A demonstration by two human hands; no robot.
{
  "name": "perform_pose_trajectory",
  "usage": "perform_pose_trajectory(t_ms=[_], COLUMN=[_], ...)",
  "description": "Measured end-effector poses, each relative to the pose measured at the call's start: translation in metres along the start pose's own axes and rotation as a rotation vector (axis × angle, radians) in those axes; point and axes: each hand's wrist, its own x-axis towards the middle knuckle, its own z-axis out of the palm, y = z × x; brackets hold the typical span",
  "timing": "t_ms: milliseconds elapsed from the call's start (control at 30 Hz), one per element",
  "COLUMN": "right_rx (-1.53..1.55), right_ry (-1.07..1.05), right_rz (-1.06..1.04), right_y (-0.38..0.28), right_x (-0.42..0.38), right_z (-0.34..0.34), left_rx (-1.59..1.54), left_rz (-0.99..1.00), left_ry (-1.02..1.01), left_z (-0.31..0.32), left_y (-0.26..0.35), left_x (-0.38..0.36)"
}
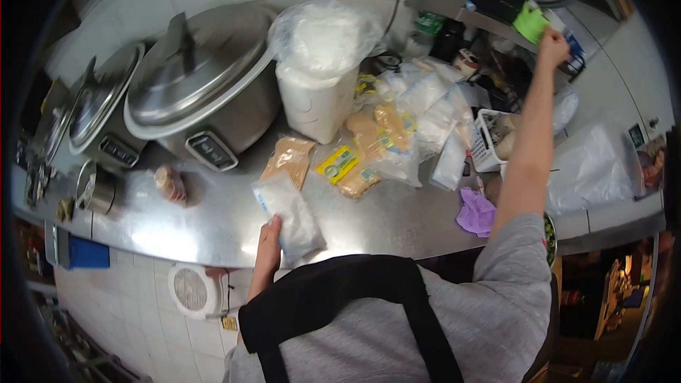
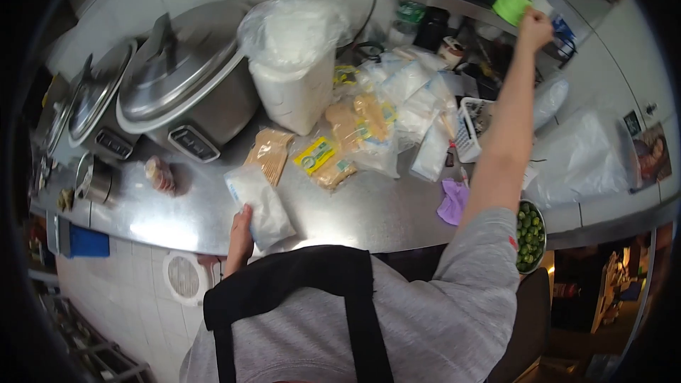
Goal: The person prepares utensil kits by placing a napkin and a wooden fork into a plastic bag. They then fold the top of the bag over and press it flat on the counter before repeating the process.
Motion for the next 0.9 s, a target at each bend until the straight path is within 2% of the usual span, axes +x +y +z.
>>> perform_pose_trajectory(t_ms=[33, 100, 133, 167, 233, 267, 333, 367, 400, 467, 500, 533, 600, 700, 900], right_rx=[-0.112, 0.373, 0.606, 0.695, 0.811, 0.833, 0.878, 0.851, 1.050, 1.166, 1.100, 1.165, 1.240, 1.167, 1.111], right_ry=[-0.011, -0.211, -0.171, -0.245, -0.411, -0.502, -0.722, -0.871, -1.026, -1.323, -1.448, -1.618, -1.640, -1.582, -1.510], right_rz=[-0.036, 0.250, 0.289, 0.300, 0.284, 0.256, 0.106, 0.189, 0.250, 0.397, 0.165, 0.284, 0.103, -0.021, -0.140], right_y=[0.004, 0.078, 0.047, 0.018, -0.037, -0.062, -0.105, -0.126, -0.154, -0.217, -0.230, -0.255, -0.273, -0.286, -0.293], right_x=[0.002, 0.011, -0.015, -0.038, -0.091, -0.121, -0.187, -0.223, -0.256, -0.317, -0.345, -0.356, -0.390, -0.407, -0.421], right_z=[-0.008, 0.017, -0.004, -0.026, -0.066, -0.085, -0.116, -0.135, -0.153, -0.201, -0.209, -0.227, -0.238, -0.247, -0.243], left_rx=[-0.009, -0.008, 0.003, -0.008, -0.042, -0.049, -0.042, -0.058, -0.056, -0.038, -0.034, -0.030, -0.027, -0.034, -0.034], left_rz=[0.017, 0.047, 0.061, 0.049, 0.057, 0.051, 0.055, 0.046, 0.040, 0.061, 0.056, 0.065, 0.073, 0.112, 0.098], left_ry=[-0.028, -0.038, -0.028, 0.011, -0.132, -0.113, -0.138, -0.144, -0.138, -0.165, -0.159, -0.173, -0.176, -0.194, -0.137], left_z=[-0.002, -0.005, -0.004, -0.006, -0.009, -0.009, -0.010, -0.010, -0.011, -0.011, -0.011, -0.010, -0.011, -0.015, -0.022], left_y=[-0.004, -0.002, 0.001, 0.002, 0.002, 0.001, 0.000, -0.002, -0.002, 0.001, 0.002, 0.002, 0.003, 0.000, -0.001], left_x=[0.003, 0.004, 0.004, 0.005, 0.008, 0.009, 0.010, 0.011, 0.009, 0.006, 0.004, 0.002, -0.003, -0.006, -0.013])
